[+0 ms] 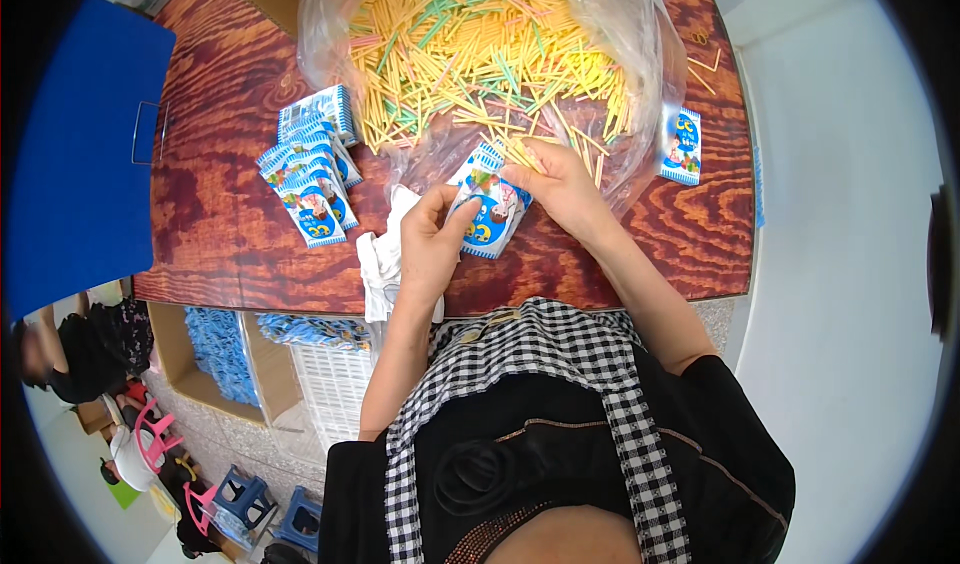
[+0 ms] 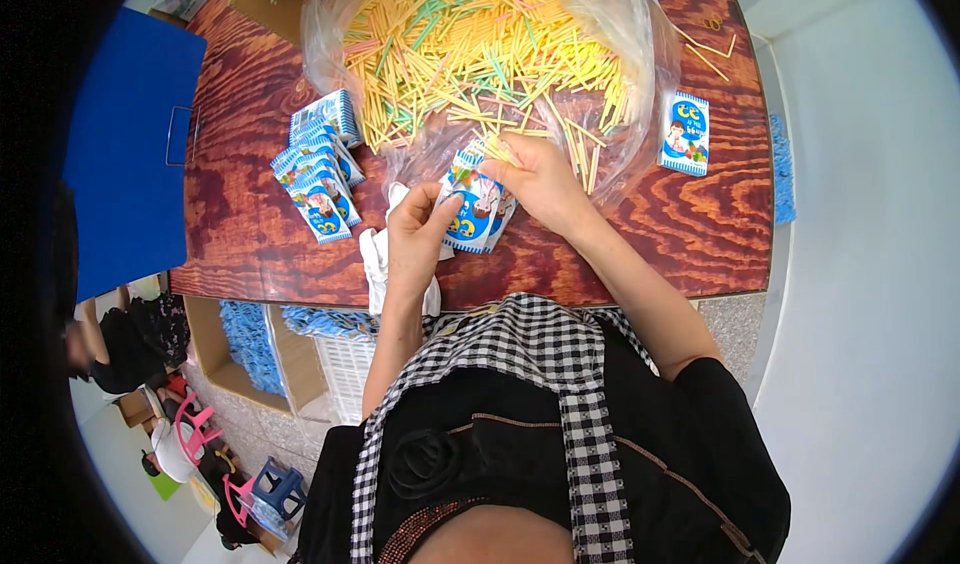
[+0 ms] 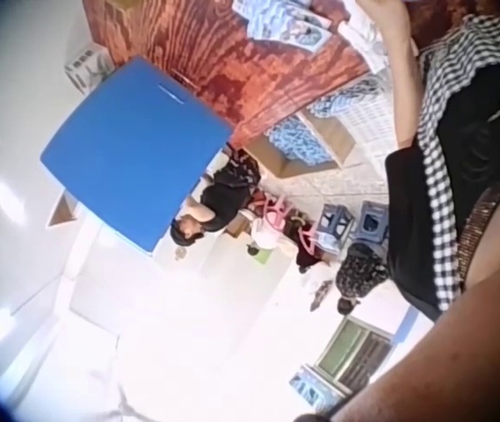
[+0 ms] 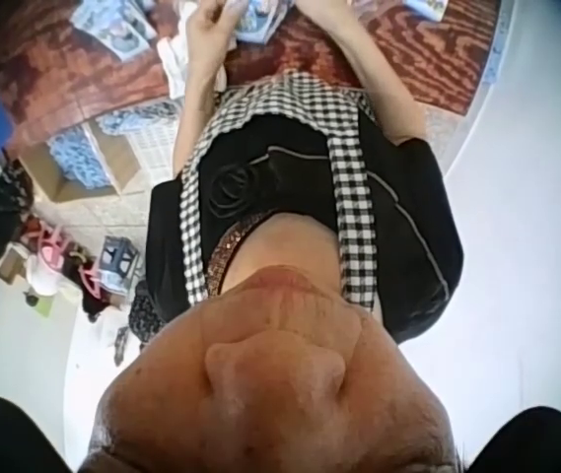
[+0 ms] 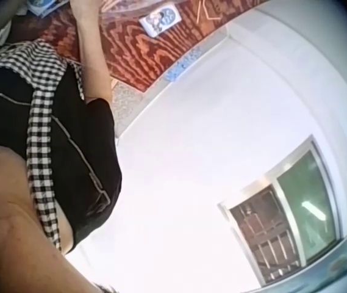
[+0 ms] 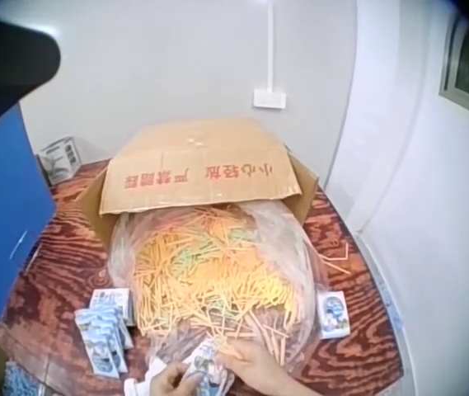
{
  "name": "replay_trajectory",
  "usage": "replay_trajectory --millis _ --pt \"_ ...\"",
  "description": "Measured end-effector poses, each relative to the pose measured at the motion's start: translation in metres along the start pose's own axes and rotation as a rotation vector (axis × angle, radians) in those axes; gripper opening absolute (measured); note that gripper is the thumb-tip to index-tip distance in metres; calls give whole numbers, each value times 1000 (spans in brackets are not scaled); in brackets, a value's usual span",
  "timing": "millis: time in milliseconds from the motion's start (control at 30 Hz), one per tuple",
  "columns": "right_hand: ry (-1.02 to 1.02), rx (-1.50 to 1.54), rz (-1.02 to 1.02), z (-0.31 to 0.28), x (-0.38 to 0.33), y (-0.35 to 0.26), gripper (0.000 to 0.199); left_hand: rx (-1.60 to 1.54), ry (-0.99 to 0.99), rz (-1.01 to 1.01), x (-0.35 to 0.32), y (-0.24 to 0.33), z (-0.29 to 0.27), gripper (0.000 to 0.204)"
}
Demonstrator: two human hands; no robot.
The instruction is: Packaging small yellow plastic components into blue plastic bags at an assembly workbench.
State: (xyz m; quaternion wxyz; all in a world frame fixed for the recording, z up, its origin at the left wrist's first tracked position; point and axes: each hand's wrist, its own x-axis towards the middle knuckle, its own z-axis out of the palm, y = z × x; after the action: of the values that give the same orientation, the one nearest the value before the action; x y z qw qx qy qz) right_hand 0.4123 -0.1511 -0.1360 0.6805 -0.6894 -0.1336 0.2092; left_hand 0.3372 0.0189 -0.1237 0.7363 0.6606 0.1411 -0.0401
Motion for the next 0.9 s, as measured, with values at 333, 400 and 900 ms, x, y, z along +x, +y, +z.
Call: replay_trajectory --millis 333,400,900 --pt "-185 530 329 -6 -11 -16 16 -246 -52 197 2 25 -10 16" --pt "-211 555 372 1 -15 -12 16 81 -267 343 7 33 -1 15" --pt "-223 334 87 4 -18 -15 19 -181 -22 193 -6 -1 -23 11"
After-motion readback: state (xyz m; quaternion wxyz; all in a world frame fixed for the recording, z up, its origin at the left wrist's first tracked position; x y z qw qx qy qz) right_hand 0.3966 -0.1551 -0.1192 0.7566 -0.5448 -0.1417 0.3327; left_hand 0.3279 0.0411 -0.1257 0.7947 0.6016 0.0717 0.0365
